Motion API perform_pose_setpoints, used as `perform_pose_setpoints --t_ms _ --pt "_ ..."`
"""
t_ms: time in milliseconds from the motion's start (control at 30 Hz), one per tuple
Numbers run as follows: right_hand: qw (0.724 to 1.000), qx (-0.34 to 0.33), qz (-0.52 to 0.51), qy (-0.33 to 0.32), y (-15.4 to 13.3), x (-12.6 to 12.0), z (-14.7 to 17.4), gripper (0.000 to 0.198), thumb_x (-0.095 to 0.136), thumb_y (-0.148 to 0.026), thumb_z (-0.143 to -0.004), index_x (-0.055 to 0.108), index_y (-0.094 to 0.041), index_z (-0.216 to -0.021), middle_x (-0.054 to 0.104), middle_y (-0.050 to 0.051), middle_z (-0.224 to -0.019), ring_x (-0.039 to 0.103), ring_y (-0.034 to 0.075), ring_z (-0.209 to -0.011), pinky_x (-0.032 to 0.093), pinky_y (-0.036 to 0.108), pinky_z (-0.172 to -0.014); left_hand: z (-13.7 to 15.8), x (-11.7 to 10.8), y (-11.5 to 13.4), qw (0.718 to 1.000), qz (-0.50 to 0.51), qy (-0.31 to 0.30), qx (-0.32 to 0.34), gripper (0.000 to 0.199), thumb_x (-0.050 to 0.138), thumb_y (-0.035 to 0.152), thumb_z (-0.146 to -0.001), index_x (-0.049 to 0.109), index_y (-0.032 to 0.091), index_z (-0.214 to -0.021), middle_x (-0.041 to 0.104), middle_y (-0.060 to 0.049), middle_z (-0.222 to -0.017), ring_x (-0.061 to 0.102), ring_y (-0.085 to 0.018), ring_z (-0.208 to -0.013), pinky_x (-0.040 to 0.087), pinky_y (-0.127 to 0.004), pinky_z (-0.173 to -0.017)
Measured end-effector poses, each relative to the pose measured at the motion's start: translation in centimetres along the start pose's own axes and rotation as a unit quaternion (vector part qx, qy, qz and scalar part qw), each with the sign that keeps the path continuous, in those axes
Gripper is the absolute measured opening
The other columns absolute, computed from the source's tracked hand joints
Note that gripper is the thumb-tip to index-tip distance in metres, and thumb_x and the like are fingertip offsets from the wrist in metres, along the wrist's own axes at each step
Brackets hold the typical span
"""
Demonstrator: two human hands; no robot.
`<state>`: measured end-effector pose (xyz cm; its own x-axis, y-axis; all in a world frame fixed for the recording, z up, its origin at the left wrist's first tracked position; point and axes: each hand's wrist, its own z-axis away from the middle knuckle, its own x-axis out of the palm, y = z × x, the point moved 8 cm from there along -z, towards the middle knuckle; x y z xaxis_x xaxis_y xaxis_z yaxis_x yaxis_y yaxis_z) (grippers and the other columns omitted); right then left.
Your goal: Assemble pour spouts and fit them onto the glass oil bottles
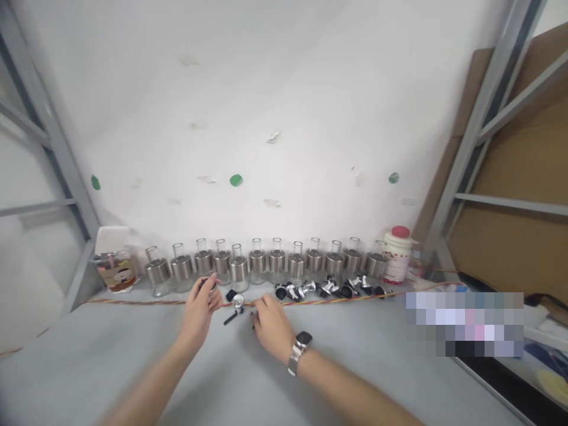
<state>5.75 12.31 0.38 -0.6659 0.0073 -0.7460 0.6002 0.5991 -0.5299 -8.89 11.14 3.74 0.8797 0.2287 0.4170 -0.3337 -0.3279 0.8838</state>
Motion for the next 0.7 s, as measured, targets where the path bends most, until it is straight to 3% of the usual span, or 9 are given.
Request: perform_pose_setpoints --t_ms 133,367,567,700 --pt "0.998 -0.019 0.040 -0.037 -0.1 1.7 -2.2 0.017 0.057 -0.018 -0.074 0.061 -0.018 -0.090 0.057 0.007 -0.091 0.049 0.022 -0.090 0.034 0.032 -0.080 -0.3 -0.6 -0.9 1.000 -0.016 0.020 -0.008 0.029 0.060 0.044 -0.071 0.045 0.019 -0.067 0.021 0.012 -0.044 0.019 -0.003 -0.038 0.016 -0.016 -0.037" --pt "0.999 0.022 0.036 -0.017 0.8 4.0 -3.4 0.010 0.056 -0.020 -0.075 0.058 -0.015 -0.084 0.057 0.007 -0.082 0.052 0.021 -0.082 0.038 0.030 -0.074 -0.5 -1.0 -2.0 0.999 -0.021 0.033 -0.032 0.031 0.059 0.046 -0.071 0.043 0.019 -0.071 0.024 0.013 -0.044 0.021 -0.003 -0.036 0.017 -0.015 -0.036" --pt "1.000 0.009 0.015 -0.021 1.2 4.6 -3.9 0.008 0.049 -0.016 -0.078 0.057 -0.015 -0.080 0.058 0.008 -0.081 0.052 0.022 -0.081 0.038 0.032 -0.075 -0.2 -0.1 -2.8 0.999 -0.012 0.009 -0.041 0.037 0.063 0.042 -0.068 0.042 0.021 -0.089 0.043 0.011 -0.049 0.040 -0.005 -0.040 0.028 -0.016 -0.040" --pt "0.999 -0.011 -0.031 -0.026 1.5 4.4 -4.0 0.013 0.046 -0.009 -0.076 0.056 -0.016 -0.078 0.059 0.008 -0.084 0.052 0.021 -0.085 0.036 0.033 -0.080 0.5 1.4 -3.3 0.997 -0.015 -0.044 -0.061 0.033 0.063 0.043 -0.067 0.047 0.017 -0.078 0.053 0.004 -0.057 0.051 -0.009 -0.047 0.029 -0.018 -0.039"
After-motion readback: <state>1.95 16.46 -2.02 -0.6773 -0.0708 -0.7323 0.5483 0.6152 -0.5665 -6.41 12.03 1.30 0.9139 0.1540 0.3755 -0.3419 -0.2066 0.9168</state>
